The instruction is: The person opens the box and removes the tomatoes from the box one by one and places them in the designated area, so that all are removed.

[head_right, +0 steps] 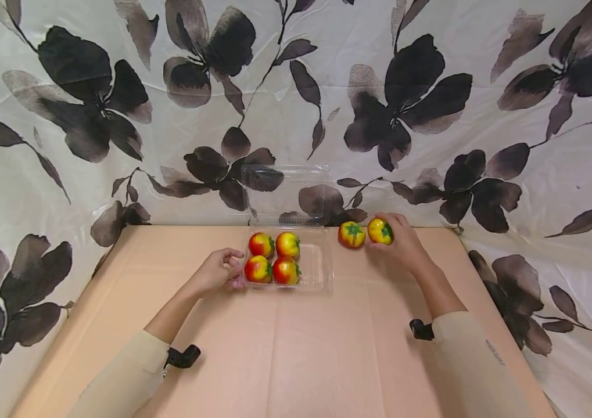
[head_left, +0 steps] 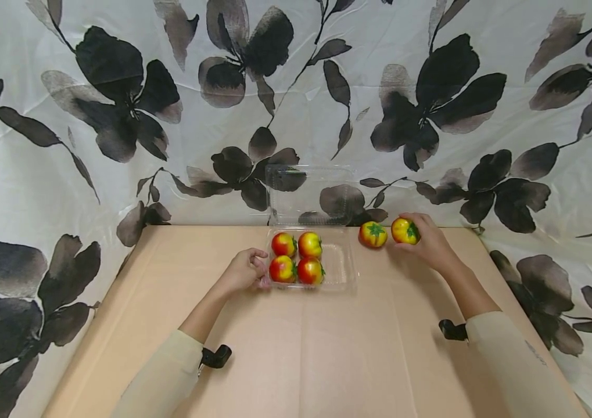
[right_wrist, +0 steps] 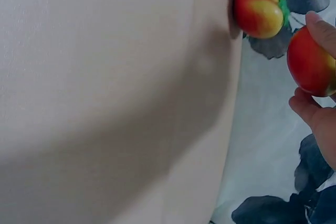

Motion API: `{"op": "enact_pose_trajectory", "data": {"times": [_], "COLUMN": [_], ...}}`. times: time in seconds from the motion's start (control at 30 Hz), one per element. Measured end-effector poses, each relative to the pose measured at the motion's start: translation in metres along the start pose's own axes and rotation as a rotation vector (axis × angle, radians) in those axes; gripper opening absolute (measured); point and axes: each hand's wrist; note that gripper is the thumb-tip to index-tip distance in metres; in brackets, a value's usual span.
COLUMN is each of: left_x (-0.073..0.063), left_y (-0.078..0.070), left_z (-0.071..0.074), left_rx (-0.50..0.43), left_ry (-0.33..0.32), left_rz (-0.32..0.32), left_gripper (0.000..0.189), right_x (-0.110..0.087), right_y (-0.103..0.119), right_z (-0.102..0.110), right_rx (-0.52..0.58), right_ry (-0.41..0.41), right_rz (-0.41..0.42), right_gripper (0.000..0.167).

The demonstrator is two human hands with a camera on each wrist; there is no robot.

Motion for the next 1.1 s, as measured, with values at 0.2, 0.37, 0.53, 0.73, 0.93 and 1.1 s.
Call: {"op": "enact_pose_trajectory", "data": {"times": [0.2, 0.37, 0.53, 0.73, 0.93, 1.1], "left_x": [0.0, -0.001, -0.001, -0.003, -0.004, -0.004], "left_y": [0.0, 0.0, 0.001, 0.002, 0.001, 0.004], "left_z": [0.002, 0.002, 0.002, 0.001, 0.0, 0.0], "left_rx": [0.023, 0.02, 0.015, 0.015, -0.012, -0.014], "left_ry": [-0.005, -0.006, 0.005, 0.007, 0.005, 0.013], "left_rz": [-0.015, -0.013, -0.015, -0.014, 0.006, -0.014], "left_gripper": [0.039, 0.04, 0.04, 0.041, 0.04, 0.039], "right_x": [0.006, 0.011, 0.015, 0.019, 0.022, 0.021], "right_y": [-0.01, -0.013, -0.017, -0.026, -0.034, -0.036], "right_z": [-0.002, -0.005, -0.008, -0.013, -0.018, -0.022], "right_rx": [0.002, 0.022, 0.056, 0.034, 0.057, 0.029], "right_ry": [0.035, 0.079, 0.106, 0.113, 0.157, 0.159], "right_rz": [-0.041, -0.1, -0.177, -0.234, -0.306, -0.321], "right_gripper": [0.077, 0.082, 0.085, 0.083, 0.086, 0.084]}}
Point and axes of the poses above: each hand's wrist, its own x-axis towards the middle knuckle, its own z-axis out of the back of the hand, y = z × x, and after that the axes turned 7 degrees about -z, right-handed
